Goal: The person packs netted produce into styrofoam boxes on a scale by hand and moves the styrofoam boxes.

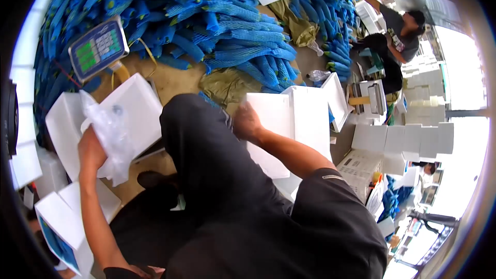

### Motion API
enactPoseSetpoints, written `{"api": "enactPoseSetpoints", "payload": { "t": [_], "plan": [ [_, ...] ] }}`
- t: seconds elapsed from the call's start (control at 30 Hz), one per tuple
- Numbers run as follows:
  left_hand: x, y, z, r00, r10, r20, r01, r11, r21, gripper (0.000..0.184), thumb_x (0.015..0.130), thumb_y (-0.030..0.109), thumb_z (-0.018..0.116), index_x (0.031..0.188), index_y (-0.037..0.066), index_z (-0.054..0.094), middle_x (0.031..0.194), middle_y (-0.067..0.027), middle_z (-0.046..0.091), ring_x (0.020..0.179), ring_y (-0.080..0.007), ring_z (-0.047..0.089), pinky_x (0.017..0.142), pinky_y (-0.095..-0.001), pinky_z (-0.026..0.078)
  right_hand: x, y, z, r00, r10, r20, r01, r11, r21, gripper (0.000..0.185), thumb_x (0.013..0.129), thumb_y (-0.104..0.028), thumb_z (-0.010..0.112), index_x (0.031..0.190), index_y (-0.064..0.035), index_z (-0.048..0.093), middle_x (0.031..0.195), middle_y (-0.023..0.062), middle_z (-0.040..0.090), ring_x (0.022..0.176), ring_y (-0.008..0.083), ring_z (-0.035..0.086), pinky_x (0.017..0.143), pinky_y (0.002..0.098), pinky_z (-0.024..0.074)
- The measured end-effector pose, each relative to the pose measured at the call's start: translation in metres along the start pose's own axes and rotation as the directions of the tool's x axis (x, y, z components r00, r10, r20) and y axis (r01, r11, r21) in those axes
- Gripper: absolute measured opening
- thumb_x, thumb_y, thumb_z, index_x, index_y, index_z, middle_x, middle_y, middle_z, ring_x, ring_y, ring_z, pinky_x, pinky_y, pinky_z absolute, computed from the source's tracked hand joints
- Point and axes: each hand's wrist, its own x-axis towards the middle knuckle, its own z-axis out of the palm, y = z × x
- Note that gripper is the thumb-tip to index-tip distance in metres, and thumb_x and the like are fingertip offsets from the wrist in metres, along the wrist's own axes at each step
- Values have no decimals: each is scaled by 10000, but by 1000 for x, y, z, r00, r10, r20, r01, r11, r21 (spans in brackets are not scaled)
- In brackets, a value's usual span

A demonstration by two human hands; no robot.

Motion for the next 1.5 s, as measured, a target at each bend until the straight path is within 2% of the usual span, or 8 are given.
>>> {"api": "enactPoseSetpoints", "payload": {
  "t": [0.23, 0.37, 0.47, 0.87, 1.13, 1.27, 1.37, 1.5],
  "plan": [
    [96, -5, 109, 974, 88, 207, -137, 961, 239, 751, 626, 314, 911, 1268, 19, 659, 1147, -173, 705, 1084, -401, 675, 889, -512, 597, 43, 43, -7, 718, -17, 696, -203, 951, 233, 332, 957, -292, 640, 1172, -113, 817, 1216, 94, 769, 1296, 242, 616, 960, 480, 471],
    [104, -23, 167, 967, 126, 223, -187, 943, 276, 777, 639, 264, 897, 1324, 5, 635, 1216, -156, 663, 1110, -382, 638, 842, -501, 604, 103, 103, -7, 926, 349, 144, -378, 856, 353, 462, 916, -245, 654, 1348, -80, 672, 1372, 138, 692, 1329, 310, 604, 1042, 488, 471],
    [95, -34, 194, 958, 134, 254, -196, 951, 238, 539, 757, 76, 734, 1277, -15, 619, 1224, -195, 642, 1137, -434, 624, 898, -530, 591, 159, 153, 40, 808, 478, -345, -279, 825, 491, 519, 870, -181, 658, 1372, -53, 624, 1418, 175, 651, 1365, 356, 569, 1179, 504, 403],
    [15, 5, 106, 985, -167, 38, 168, 903, -396, 677, 849, -9, 619, 1520, 44, 550, 1556, -169, 549, 1466, -353, 502, 1261, -456, 339, 187, 163, 18, 968, 250, 14, -228, 857, 462, 536, 706, -418, 856, 1079, -66, 703, 1114, 141, 642, 1095, 370, 633, 941, 485, 550],
    [17, 17, 108, 932, 111, 345, -68, 989, -134, 1208, 669, 350, 986, 1664, 47, 370, 1654, -270, 442, 1509, -453, 452, 1242, -494, 395, 155, -3, 41, 706, -279, 651, -403, 597, 694, 753, 704, -591, 850, 1300, -139, 767, 1432, 270, 602, 1366, 453, 558, 1111, 540, 516],
    [23, -7, 112, 839, -1, 543, 100, 983, -154, 1126, 683, 366, 983, 1617, 24, 456, 1390, -290, 651, 1286, -464, 619, 1131, -477, 491, 107, -74, 67, 965, 94, 246, -244, 674, 697, 590, 677, -463, 908, 1156, -135, 808, 1555, 316, 474, 1316, 546, 547, 1083, 583, 500],
    [33, -29, 126, 965, 6, 262, 120, 880, -460, 799, 801, 281, 911, 1502, 77, 586, 1494, -178, 579, 1379, -377, 559, 1168, -462, 468, 97, -84, 73, 962, 158, 224, -274, 546, 792, 567, 658, -383, 911, 1127, -88, 792, 1457, 317, 525, 1279, 521, 551, 1069, 563, 497],
    [81, -2, 137, 979, 200, -48, -205, 967, -151, 790, 879, 303, 825, 1580, 124, 507, 1668, -166, 444, 1538, -403, 401, 1253, -539, 345, 108, -74, 64, 943, 250, 219, -295, 330, 897, 639, 685, -374, 880, 1190, -3, 754, 1368, 333, 533, 1244, 519, 542, 1087, 543, 480]
  ]
}}
